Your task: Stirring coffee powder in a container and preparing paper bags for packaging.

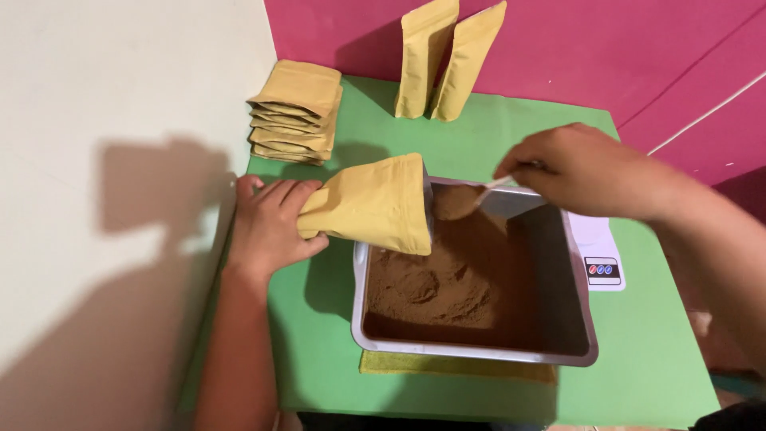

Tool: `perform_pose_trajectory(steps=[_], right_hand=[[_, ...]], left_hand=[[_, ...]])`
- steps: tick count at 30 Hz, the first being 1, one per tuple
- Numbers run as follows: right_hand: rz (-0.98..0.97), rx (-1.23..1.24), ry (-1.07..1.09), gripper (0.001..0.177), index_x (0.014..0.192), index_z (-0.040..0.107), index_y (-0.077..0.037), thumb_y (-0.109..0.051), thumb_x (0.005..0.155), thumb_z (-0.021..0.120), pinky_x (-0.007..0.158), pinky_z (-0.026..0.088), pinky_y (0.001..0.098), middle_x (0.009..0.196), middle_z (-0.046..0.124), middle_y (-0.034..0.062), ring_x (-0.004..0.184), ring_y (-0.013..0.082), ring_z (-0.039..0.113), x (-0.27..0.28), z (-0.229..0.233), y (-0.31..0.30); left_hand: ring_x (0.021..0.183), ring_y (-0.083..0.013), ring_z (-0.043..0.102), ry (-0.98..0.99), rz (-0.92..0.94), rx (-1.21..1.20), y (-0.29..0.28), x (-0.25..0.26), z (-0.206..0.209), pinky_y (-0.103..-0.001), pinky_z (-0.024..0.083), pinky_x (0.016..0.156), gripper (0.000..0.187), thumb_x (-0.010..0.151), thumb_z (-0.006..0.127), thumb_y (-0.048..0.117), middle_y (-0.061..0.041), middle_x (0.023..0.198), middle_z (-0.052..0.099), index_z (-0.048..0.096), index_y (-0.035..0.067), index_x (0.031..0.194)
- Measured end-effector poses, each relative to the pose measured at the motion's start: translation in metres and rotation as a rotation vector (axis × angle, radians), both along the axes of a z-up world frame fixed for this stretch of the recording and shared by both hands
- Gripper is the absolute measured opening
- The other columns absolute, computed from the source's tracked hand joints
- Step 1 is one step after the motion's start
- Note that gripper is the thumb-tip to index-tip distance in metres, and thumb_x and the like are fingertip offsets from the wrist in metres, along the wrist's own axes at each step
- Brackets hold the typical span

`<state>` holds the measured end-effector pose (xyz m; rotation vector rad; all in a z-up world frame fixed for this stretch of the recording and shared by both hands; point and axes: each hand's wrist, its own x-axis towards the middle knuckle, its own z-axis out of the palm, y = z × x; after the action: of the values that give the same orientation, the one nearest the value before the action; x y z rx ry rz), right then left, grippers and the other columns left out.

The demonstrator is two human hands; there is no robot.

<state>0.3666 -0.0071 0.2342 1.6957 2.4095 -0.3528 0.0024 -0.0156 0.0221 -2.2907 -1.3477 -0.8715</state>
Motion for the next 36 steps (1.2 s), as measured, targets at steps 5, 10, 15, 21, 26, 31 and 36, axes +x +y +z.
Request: perform_pose_trajectory(steps=[5,10,15,21,26,31,36], right_hand=[[0.359,0.62,0.048,0.02,0.108,0.074,-0.024,-0.019,0.092,0.062,0.079,0.053,0.0398,0.097,0.071,-0.0011,0.087,0.0248,0.069,-0.018,-0.059,-0.023],[0.516,1.117,-0.078,0.03,0.11,0.074,-0.023,-0.014,0.088,0.057,0.076,0.045,0.032,0.101,0.065,-0.0049,0.083,0.0162,0.065,0.017,-0.054,-0.035],[0.371,1.108,-0.061,0.024,0.106,0.077,-0.026,-0.015,0.091,0.063,0.074,0.042,0.0309,0.094,0.067,-0.0073,0.083,0.016,0.068,0.067,-0.087,-0.002],[0.536,0.854,0.115,0.015,0.096,0.077,-0.016,-0.015,0.095,0.062,0.071,0.049,0.0341,0.089,0.071,0.0014,0.079,0.0231,0.071,0.042,-0.159,0.008],[0.527,0.712,0.24,0.019,0.101,0.075,-0.007,-0.006,0.09,0.06,0.071,0.052,0.0385,0.093,0.071,0.0088,0.082,0.0299,0.071,0.03,-0.191,0.007],[0.343,0.119,0.388,0.023,0.1,0.08,-0.007,-0.002,0.082,0.066,0.078,0.059,0.0414,0.092,0.078,0.0123,0.089,0.034,0.077,0.021,-0.193,-0.027],[0.083,-0.305,0.521,0.022,0.102,0.083,-0.008,-0.01,0.091,0.065,0.086,0.061,0.0454,0.098,0.084,0.0137,0.099,0.0337,0.079,0.027,-0.172,-0.049]], left_hand=[[0.084,-0.0167,0.07,-0.078,-0.078,0.067,0.007,0.001,-0.014,-0.042,0.041,0.091,0.076,0.05,0.081,0.05,0.0,0.091,0.069,0.068,0.02,0.119],[0.086,-0.0214,0.073,-0.159,-0.073,-0.055,0.01,0.004,-0.017,-0.043,0.044,0.091,0.083,0.049,0.084,0.05,-0.003,0.096,0.073,0.068,0.018,0.123],[0.096,-0.0377,0.073,-0.573,-0.266,-0.21,0.017,0.005,-0.03,-0.048,0.05,0.087,0.088,0.045,0.089,0.033,-0.016,0.103,0.075,0.066,0.007,0.126],[0.083,-0.0156,0.06,-1.232,-0.554,-0.415,0.025,0.02,-0.075,-0.044,0.057,0.077,0.059,0.053,0.09,0.001,-0.008,0.088,0.069,0.071,-0.001,0.11],[0.091,-0.0364,0.076,-0.945,-0.306,-0.16,-0.003,0.039,0.001,-0.047,0.06,0.079,0.07,0.049,0.09,0.006,-0.016,0.093,0.073,0.07,0.001,0.116],[0.092,-0.0202,0.072,-0.548,-0.107,0.163,0.0,0.037,0.005,-0.038,0.045,0.087,0.07,0.052,0.089,0.025,0.002,0.104,0.074,0.071,0.014,0.119],[0.096,-0.0187,0.07,-0.169,-0.016,0.299,0.007,0.029,-0.008,-0.047,0.037,0.093,0.057,0.063,0.081,0.032,0.001,0.105,0.071,0.073,0.018,0.118]])
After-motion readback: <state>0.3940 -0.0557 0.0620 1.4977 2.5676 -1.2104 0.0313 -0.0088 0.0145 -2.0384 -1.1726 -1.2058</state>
